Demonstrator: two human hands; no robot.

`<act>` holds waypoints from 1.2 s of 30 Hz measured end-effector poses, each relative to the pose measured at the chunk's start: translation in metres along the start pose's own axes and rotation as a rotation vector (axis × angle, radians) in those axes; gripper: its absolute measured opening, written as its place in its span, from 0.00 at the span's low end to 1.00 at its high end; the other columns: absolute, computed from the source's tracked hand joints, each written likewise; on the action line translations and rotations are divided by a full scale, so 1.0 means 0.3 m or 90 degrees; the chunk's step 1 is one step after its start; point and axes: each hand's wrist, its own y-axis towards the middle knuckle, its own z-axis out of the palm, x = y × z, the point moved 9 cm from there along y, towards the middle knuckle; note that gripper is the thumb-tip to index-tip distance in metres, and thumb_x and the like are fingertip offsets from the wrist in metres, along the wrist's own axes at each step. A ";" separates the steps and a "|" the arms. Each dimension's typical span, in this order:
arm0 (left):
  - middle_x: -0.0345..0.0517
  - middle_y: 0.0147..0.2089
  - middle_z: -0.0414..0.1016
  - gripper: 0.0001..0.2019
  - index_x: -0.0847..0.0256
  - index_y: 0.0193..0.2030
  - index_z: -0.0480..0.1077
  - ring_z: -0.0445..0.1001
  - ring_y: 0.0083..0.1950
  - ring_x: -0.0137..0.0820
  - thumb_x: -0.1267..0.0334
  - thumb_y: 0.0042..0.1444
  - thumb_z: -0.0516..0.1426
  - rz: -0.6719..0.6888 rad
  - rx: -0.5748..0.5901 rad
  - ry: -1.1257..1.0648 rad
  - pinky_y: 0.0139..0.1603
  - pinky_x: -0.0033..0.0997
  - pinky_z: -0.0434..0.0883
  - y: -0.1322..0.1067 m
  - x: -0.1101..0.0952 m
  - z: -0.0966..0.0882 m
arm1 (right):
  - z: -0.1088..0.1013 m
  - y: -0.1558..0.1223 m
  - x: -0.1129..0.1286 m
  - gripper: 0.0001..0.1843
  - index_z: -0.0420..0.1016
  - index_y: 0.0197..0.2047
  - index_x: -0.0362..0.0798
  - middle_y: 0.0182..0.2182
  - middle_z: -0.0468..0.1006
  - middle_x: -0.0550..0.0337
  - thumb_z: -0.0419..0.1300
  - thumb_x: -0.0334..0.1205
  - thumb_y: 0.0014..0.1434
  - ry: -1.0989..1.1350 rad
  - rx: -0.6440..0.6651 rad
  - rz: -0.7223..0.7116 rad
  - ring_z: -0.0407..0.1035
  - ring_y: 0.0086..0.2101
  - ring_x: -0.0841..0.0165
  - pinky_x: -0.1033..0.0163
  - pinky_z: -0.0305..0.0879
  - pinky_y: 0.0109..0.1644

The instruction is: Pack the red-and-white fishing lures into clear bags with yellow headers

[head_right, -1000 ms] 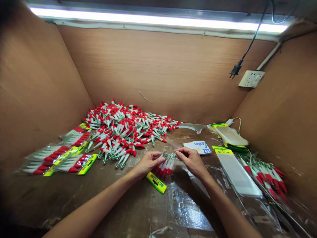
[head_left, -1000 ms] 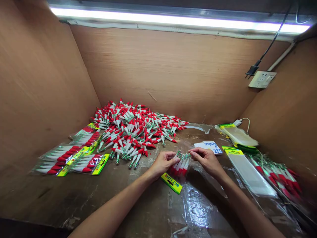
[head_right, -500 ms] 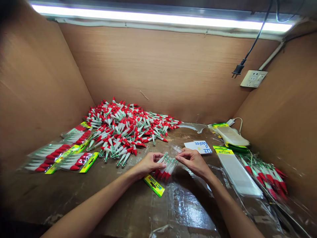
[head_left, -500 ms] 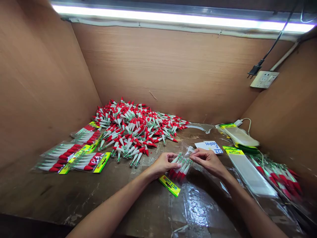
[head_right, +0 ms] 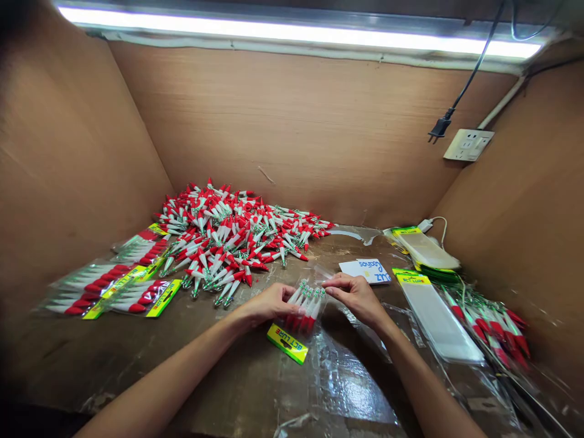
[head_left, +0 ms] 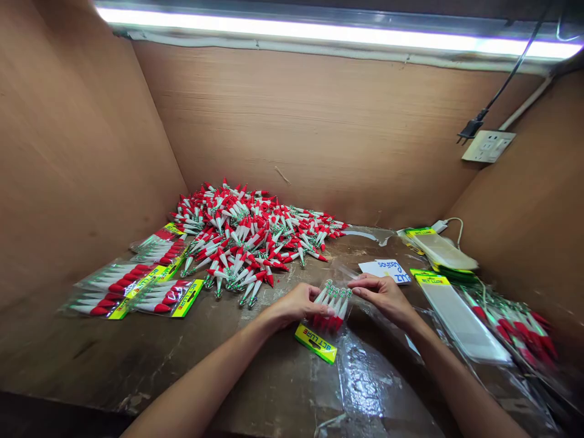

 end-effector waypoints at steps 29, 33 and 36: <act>0.40 0.28 0.75 0.23 0.66 0.36 0.75 0.69 0.27 0.26 0.50 0.41 0.72 0.028 -0.015 -0.035 0.28 0.24 0.61 -0.014 -0.015 0.049 | 0.035 -0.026 0.109 0.10 0.79 0.34 0.49 0.35 0.78 0.57 0.61 0.42 0.65 -0.105 0.021 -0.102 0.72 0.37 0.65 0.61 0.66 0.43; 0.40 0.28 0.73 0.24 0.65 0.35 0.72 0.68 0.24 0.24 0.48 0.42 0.70 0.027 -0.070 -0.062 0.25 0.23 0.60 -0.003 -0.018 0.005 | 0.002 -0.023 0.104 0.11 0.79 0.33 0.49 0.35 0.78 0.58 0.61 0.43 0.65 -0.111 -0.010 -0.097 0.72 0.37 0.65 0.61 0.66 0.44; 0.40 0.27 0.73 0.24 0.65 0.34 0.71 0.68 0.23 0.24 0.48 0.42 0.71 0.030 -0.082 -0.055 0.25 0.23 0.60 0.005 -0.013 -0.008 | -0.011 -0.024 0.110 0.11 0.79 0.34 0.49 0.35 0.78 0.57 0.60 0.44 0.65 -0.128 -0.027 -0.099 0.72 0.37 0.65 0.60 0.66 0.44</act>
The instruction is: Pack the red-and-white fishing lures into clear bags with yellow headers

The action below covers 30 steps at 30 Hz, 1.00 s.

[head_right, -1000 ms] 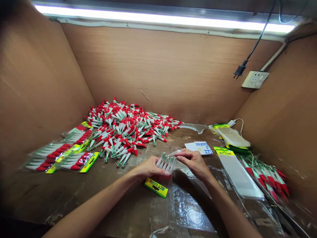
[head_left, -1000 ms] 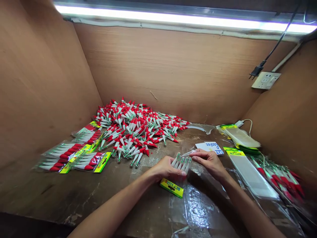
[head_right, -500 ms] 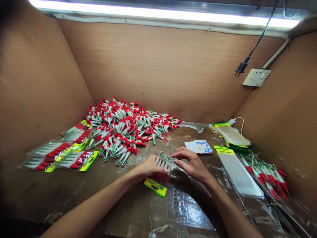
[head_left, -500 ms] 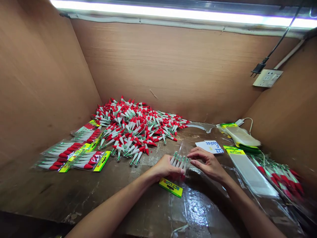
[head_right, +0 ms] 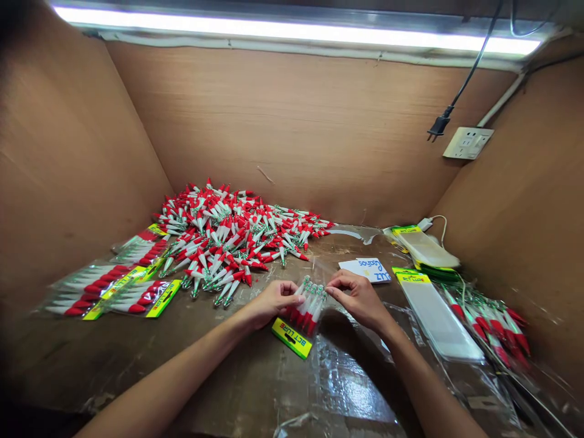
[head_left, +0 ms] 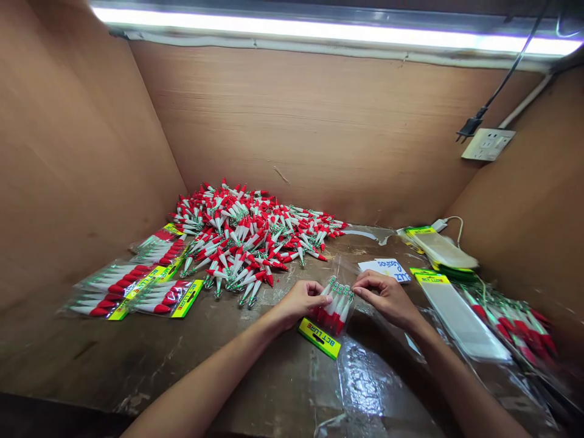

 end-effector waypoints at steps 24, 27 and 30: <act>0.45 0.37 0.77 0.35 0.64 0.54 0.73 0.70 0.30 0.26 0.49 0.41 0.72 0.008 0.045 0.018 0.31 0.25 0.64 -0.022 -0.015 0.056 | 0.076 -0.007 0.020 0.12 0.83 0.45 0.51 0.34 0.74 0.57 0.59 0.44 0.67 0.039 0.031 -0.009 0.70 0.36 0.66 0.63 0.65 0.40; 0.41 0.31 0.73 0.29 0.65 0.52 0.77 0.62 0.25 0.22 0.45 0.50 0.66 0.042 0.077 0.033 0.27 0.22 0.56 -0.026 -0.039 0.074 | 0.106 -0.010 0.030 0.12 0.84 0.43 0.51 0.34 0.75 0.58 0.60 0.45 0.67 0.077 0.054 -0.005 0.71 0.35 0.67 0.63 0.65 0.40; 0.38 0.24 0.67 0.27 0.70 0.41 0.80 0.56 0.23 0.21 0.42 0.50 0.65 0.074 0.020 0.048 0.26 0.24 0.52 -0.019 -0.050 0.055 | 0.127 -0.008 0.012 0.11 0.83 0.43 0.51 0.35 0.77 0.58 0.62 0.46 0.65 0.120 0.061 0.023 0.72 0.37 0.66 0.62 0.67 0.42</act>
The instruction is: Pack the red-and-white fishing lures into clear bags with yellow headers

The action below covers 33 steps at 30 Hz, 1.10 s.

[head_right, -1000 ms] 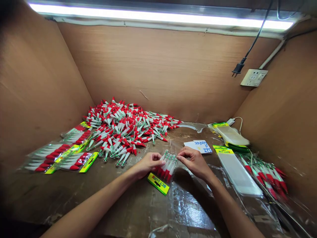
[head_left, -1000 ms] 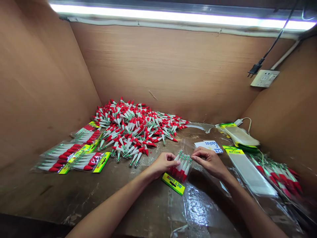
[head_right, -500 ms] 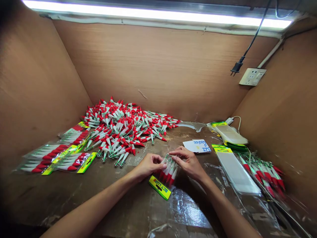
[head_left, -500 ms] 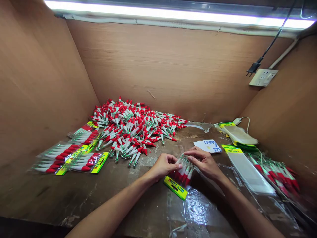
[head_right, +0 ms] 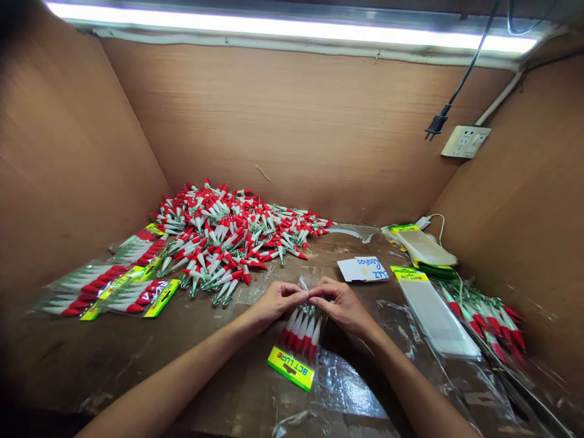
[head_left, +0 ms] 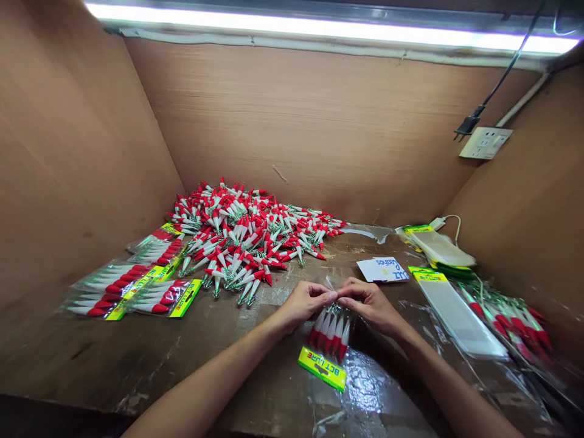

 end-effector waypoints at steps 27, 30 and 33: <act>0.40 0.25 0.72 0.14 0.61 0.32 0.79 0.67 0.28 0.30 0.65 0.60 0.52 0.230 -0.138 0.401 0.31 0.27 0.55 -0.095 -0.166 0.022 | 0.068 0.036 0.193 0.09 0.77 0.41 0.49 0.36 0.79 0.55 0.55 0.34 0.69 -0.508 0.023 -0.089 0.72 0.39 0.62 0.60 0.64 0.43; 0.41 0.26 0.73 0.15 0.61 0.35 0.81 0.67 0.28 0.30 0.64 0.60 0.52 0.240 -0.123 0.408 0.31 0.27 0.56 -0.105 -0.174 0.043 | 0.049 0.013 0.173 0.10 0.77 0.45 0.50 0.39 0.80 0.57 0.54 0.36 0.70 -0.442 0.034 -0.071 0.74 0.40 0.63 0.62 0.66 0.44; 0.43 0.27 0.75 0.15 0.61 0.38 0.82 0.67 0.28 0.31 0.64 0.60 0.52 0.237 -0.110 0.413 0.32 0.27 0.57 -0.113 -0.175 0.062 | 0.033 -0.006 0.163 0.12 0.78 0.45 0.51 0.39 0.81 0.57 0.52 0.35 0.70 -0.445 0.023 -0.067 0.75 0.39 0.64 0.62 0.65 0.43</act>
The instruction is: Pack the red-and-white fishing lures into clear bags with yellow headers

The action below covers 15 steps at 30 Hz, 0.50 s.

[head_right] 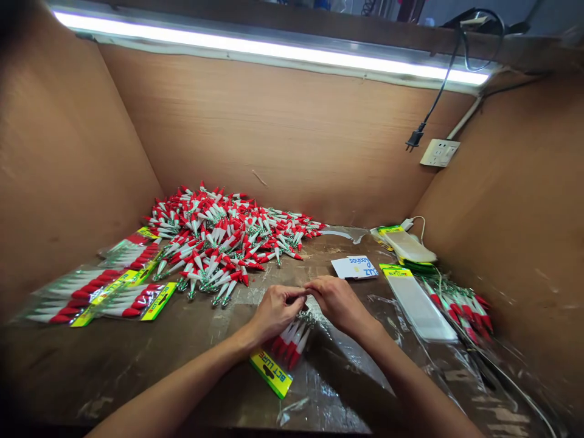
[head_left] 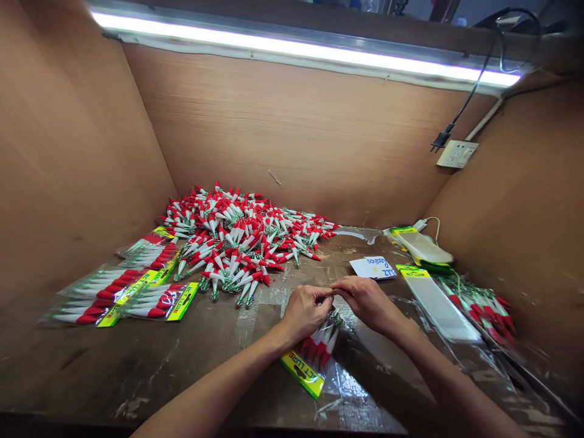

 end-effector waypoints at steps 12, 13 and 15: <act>0.47 0.35 0.83 0.17 0.62 0.39 0.83 0.76 0.34 0.36 0.54 0.63 0.55 -0.052 0.034 -0.141 0.35 0.28 0.65 0.002 0.018 0.037 | -0.035 -0.084 -0.035 0.13 0.75 0.40 0.49 0.36 0.80 0.55 0.52 0.43 0.70 0.126 -0.247 0.191 0.72 0.38 0.62 0.60 0.63 0.42; 0.47 0.35 0.83 0.18 0.62 0.39 0.83 0.77 0.35 0.36 0.53 0.63 0.55 -0.058 0.043 -0.172 0.36 0.28 0.66 0.001 0.020 0.047 | -0.030 -0.102 -0.066 0.14 0.76 0.40 0.49 0.36 0.80 0.56 0.52 0.46 0.70 0.196 -0.281 0.229 0.72 0.38 0.62 0.61 0.64 0.42; 0.48 0.36 0.84 0.18 0.63 0.39 0.83 0.78 0.37 0.38 0.52 0.62 0.56 -0.066 0.053 -0.226 0.38 0.30 0.68 -0.002 0.020 0.066 | -0.036 -0.167 -0.142 0.16 0.77 0.40 0.48 0.36 0.80 0.56 0.56 0.51 0.67 0.309 -0.372 0.310 0.72 0.37 0.63 0.61 0.66 0.43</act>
